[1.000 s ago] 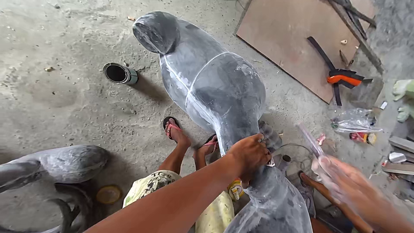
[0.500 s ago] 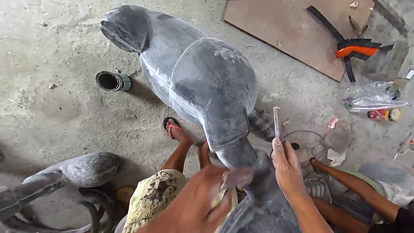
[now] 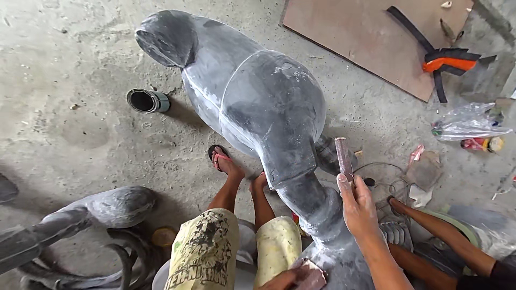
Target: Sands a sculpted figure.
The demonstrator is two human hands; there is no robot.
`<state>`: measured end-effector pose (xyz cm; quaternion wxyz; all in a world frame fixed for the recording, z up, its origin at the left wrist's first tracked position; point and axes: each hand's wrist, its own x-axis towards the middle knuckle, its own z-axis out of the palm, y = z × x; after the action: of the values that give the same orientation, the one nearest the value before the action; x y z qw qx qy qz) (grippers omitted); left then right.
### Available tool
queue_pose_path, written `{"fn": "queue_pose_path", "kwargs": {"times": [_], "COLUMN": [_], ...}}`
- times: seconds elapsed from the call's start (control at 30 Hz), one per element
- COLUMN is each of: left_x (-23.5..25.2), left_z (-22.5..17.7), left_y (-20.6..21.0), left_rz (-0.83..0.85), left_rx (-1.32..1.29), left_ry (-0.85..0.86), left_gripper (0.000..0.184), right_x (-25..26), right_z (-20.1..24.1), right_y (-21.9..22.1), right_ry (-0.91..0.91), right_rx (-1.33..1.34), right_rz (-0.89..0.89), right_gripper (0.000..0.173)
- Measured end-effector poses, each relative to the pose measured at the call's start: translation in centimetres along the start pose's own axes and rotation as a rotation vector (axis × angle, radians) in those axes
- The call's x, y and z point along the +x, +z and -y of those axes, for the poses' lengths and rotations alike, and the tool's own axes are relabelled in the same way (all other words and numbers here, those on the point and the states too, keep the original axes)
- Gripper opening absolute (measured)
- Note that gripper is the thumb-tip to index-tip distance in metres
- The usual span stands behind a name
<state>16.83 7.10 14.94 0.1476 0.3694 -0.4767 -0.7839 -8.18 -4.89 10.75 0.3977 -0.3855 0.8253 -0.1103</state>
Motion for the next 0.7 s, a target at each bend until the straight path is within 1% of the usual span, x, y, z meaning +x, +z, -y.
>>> {"fn": "queue_pose_path", "kwargs": {"times": [0.07,0.13,0.2,0.27,0.33,0.4,0.43,0.5,0.53,0.6,0.7], "left_x": [0.9,2.5,2.3,1.2,1.3,2.5,2.8,2.0,1.1,-0.6,-1.1], "left_z": [2.1,3.8,2.2,0.6,2.1,3.6,2.9,0.9,0.2,-0.1,1.7], "left_y": [0.2,0.6,0.4,-0.3,0.1,0.8,0.8,0.5,0.3,0.1,0.5], "left_rz": [0.005,-0.014,-0.003,0.02,-0.005,-0.03,-0.019,-0.027,-0.041,-0.139,-0.298], "left_rx": [0.069,0.029,-0.058,-0.084,-0.041,-0.019,-0.034,-0.153,-0.235,-0.298,-0.292], "left_ry": [0.028,0.068,0.062,0.08,0.089,0.096,0.076,0.025,-0.016,-0.094,-0.101], "left_gripper": [0.054,0.052,0.051,0.047,0.047,0.046,0.045,0.042,0.041,0.034,0.023], "right_x": [-0.3,-0.1,0.1,0.2,-0.1,-0.3,-0.1,0.4,0.3,0.1,0.4], "right_z": [0.0,0.2,0.3,0.2,-0.1,-0.1,0.0,0.2,0.1,0.1,0.3], "right_y": [0.2,0.1,0.0,0.1,0.2,0.4,0.3,0.1,0.1,0.1,0.1], "right_ry": [0.01,0.002,-0.004,-0.006,-0.006,-0.012,-0.014,-0.015,-0.01,-0.011,-0.013], "right_rx": [-0.033,-0.046,0.001,-0.004,-0.033,-0.068,-0.076,-0.055,-0.05,-0.048,-0.021], "right_rz": [-0.006,-0.009,-0.011,-0.007,-0.01,-0.009,-0.009,-0.007,-0.003,0.001,0.0], "right_gripper": [0.06,0.059,0.056,0.056,0.058,0.059,0.059,0.058,0.058,0.059,0.058]}}
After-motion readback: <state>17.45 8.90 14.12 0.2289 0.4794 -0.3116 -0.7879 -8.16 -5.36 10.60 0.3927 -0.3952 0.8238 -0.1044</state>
